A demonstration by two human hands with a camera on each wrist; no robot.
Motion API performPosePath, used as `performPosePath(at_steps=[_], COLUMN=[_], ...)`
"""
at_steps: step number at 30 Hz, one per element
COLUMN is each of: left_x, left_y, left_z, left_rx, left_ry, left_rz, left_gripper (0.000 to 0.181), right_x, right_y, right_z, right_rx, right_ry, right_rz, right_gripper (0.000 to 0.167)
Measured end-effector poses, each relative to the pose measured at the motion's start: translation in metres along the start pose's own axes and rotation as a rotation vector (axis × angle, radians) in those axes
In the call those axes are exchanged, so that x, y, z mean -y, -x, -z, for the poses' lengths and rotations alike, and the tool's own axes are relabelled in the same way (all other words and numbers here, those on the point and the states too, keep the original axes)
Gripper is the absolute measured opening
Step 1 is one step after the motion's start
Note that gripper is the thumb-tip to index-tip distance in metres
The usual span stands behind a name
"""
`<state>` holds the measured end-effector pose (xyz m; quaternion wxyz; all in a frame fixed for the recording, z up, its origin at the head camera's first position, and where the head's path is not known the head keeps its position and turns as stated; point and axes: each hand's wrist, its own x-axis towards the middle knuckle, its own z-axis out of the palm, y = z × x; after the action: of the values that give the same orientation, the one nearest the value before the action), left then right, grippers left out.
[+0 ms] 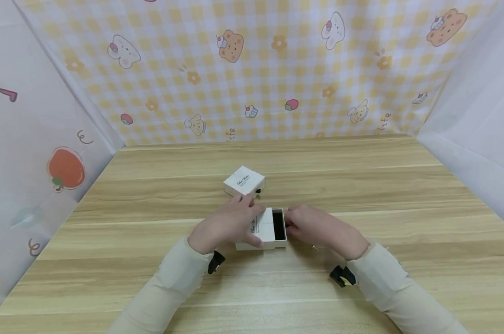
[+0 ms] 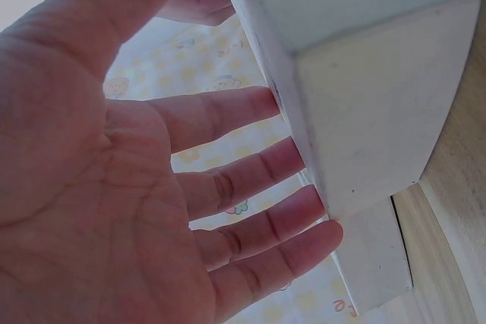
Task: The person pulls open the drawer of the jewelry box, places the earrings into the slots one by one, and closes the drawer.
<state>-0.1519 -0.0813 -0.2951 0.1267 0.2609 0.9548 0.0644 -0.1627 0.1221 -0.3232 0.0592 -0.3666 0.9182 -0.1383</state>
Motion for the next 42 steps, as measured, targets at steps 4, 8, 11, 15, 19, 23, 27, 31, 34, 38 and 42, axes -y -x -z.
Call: performPosePath(at_steps=[4, 8, 11, 15, 19, 23, 27, 31, 34, 38, 42], left_x=[0.000, 0.000, 0.000, -0.001, -0.001, -0.001, -0.001, -0.001, -0.002, -0.002, -0.002], left_y=[0.000, 0.000, 0.000, 0.000, 0.001, 0.001, 0.001, 0.001, 0.001, 0.001, 0.001], left_z=[0.000, 0.000, 0.000, 0.001, 0.001, 0.002, 0.002, 0.002, 0.002, 0.002, 0.002], left_rx=[0.003, 0.004, 0.004, 0.008, 0.009, 0.004, 0.004, 0.006, 0.007, 0.007, 0.002], left_ry=[0.001, 0.001, 0.001, 0.002, 0.007, 0.003, 0.000, -0.002, -0.011, -0.020, -0.015], left_rz=[0.001, 0.002, 0.004, 0.006, 0.006, 0.000, -0.001, 0.000, -0.001, -0.006, -0.010], left_gripper=[0.083, 0.083, 0.082, 0.082, 0.082, 0.082, 0.081, 0.081, 0.081, 0.081, 0.080], right_x=[0.001, 0.001, 0.001, 0.001, 0.003, 0.006, 0.010, 0.014, 0.017, 0.019, 0.021], right_y=[0.000, 0.000, -0.001, -0.002, -0.002, -0.003, -0.004, -0.006, -0.007, -0.009, -0.013], right_z=[-0.001, -0.003, -0.004, -0.005, -0.007, -0.009, -0.011, -0.012, -0.012, -0.012, -0.013], right_rx=[-0.024, -0.058, -0.070, -0.078, -0.092, -0.095, -0.089, -0.091, -0.079, -0.059, -0.056], right_ry=[0.014, 0.038, 0.041, 0.046, 0.062, 0.077, 0.108, 0.134, 0.137, 0.136, 0.133], right_rz=[0.013, 0.039, 0.046, 0.048, 0.049, 0.016, -0.045, -0.089, -0.119, -0.142, -0.138], right_gripper=[0.005, 0.005, 0.005, 0.006, 0.008, 0.010, 0.009, 0.009, 0.010, 0.011, 0.009])
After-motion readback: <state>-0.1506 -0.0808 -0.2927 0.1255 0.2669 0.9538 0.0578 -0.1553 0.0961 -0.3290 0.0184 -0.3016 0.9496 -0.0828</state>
